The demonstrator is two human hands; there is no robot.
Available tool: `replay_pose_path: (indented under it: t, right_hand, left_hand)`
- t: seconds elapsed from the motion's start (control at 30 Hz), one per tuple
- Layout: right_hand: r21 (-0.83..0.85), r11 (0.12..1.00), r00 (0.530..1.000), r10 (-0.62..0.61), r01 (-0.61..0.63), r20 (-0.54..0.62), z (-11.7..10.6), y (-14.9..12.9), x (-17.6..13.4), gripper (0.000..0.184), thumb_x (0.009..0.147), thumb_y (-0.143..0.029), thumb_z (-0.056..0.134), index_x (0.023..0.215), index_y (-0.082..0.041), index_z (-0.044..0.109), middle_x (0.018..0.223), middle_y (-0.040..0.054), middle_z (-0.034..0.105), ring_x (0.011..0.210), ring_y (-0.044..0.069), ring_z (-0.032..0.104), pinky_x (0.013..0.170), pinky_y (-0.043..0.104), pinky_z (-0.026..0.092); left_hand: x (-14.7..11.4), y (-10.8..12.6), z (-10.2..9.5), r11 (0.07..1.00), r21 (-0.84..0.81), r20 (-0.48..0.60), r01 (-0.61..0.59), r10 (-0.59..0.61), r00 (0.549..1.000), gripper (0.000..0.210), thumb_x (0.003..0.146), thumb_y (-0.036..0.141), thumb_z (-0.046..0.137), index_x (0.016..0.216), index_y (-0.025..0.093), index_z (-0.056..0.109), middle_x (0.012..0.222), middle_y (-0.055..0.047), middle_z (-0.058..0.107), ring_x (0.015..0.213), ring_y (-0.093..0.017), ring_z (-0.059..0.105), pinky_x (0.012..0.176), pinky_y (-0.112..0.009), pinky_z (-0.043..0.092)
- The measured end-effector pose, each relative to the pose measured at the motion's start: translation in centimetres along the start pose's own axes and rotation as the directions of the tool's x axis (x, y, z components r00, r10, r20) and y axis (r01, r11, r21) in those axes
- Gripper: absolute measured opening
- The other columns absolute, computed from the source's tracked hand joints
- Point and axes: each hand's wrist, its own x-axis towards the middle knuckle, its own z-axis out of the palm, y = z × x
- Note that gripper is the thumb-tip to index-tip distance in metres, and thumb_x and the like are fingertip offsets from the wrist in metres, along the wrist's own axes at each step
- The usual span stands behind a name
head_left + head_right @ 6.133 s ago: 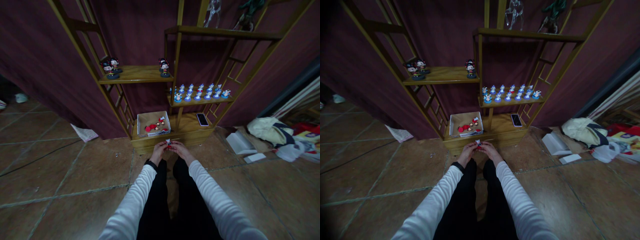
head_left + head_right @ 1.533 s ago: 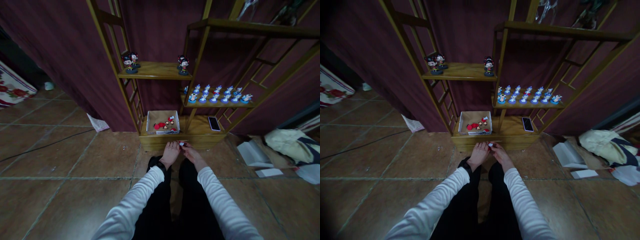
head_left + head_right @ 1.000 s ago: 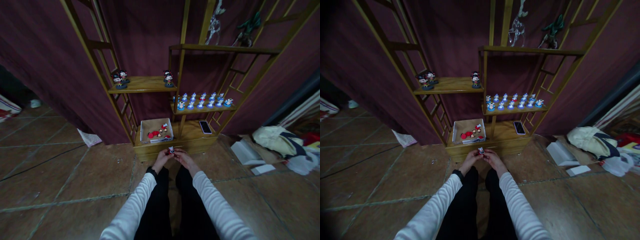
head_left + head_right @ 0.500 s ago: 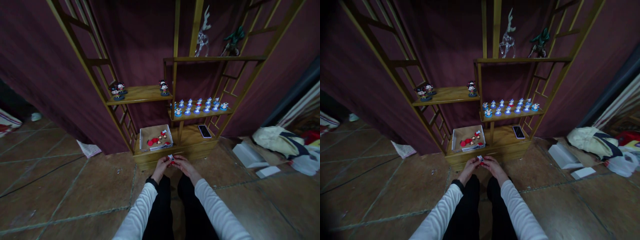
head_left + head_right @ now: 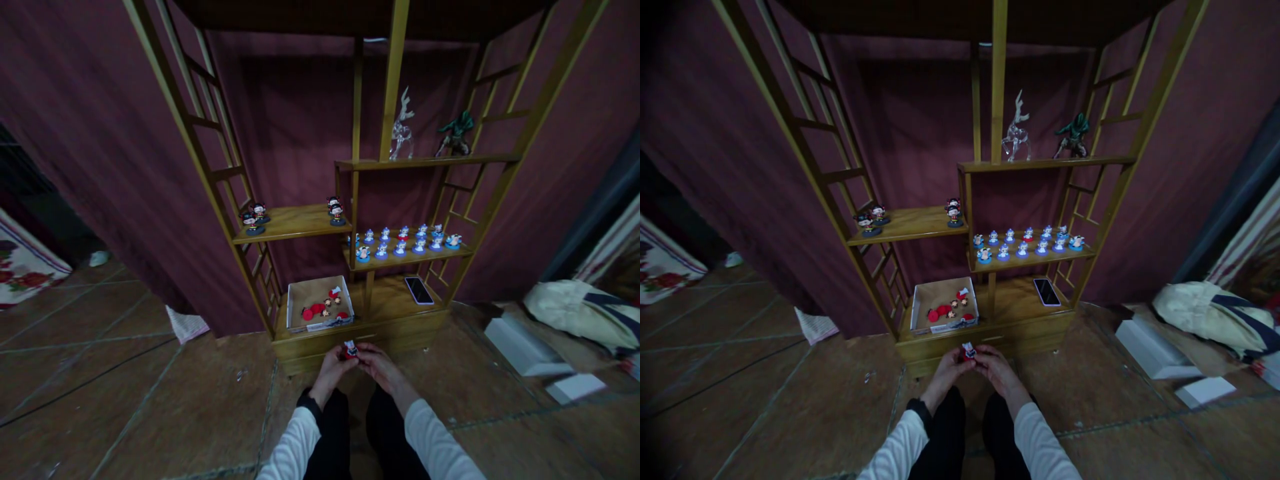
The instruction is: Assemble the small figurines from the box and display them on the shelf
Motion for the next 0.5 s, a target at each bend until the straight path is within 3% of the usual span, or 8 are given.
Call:
replay_pose_path:
  t: [0.23, 0.5]
  right_hand:
    - [-0.014, 1.0, 0.999, -0.004, 0.005, 0.033, 0.02, -0.34, -0.38, 0.028, 0.056, -0.024, 0.078, 0.081, -0.019, 0.067, 0.09, 0.0045, 0.071, 0.087, 0.02, 0.065, 0.082, 0.033, 0.048]
    - [-0.017, 1.0, 1.0, -0.009, 0.009, 0.017, 0.01, -0.41, -0.45, 0.028, 0.054, -0.025, 0.078, 0.079, -0.019, 0.066, 0.089, 0.0043, 0.071, 0.087, 0.02, 0.065, 0.082, 0.033, 0.048]
  left_hand:
    - [-0.2, 0.37, 0.29, 0.999, 0.034, -0.071, 0.002, 0.0, 0.997, 0.038, 0.051, 0.033, 0.08, 0.079, 0.014, 0.063, 0.077, -0.005, 0.066, 0.076, -0.018, 0.059, 0.073, -0.029, 0.045]
    - [-0.09, 0.15, 0.49, 0.998, 0.048, -0.045, -0.03, 0.032, 0.998, 0.037, 0.053, 0.033, 0.078, 0.081, 0.013, 0.064, 0.079, -0.006, 0.067, 0.078, -0.02, 0.06, 0.076, -0.031, 0.045]
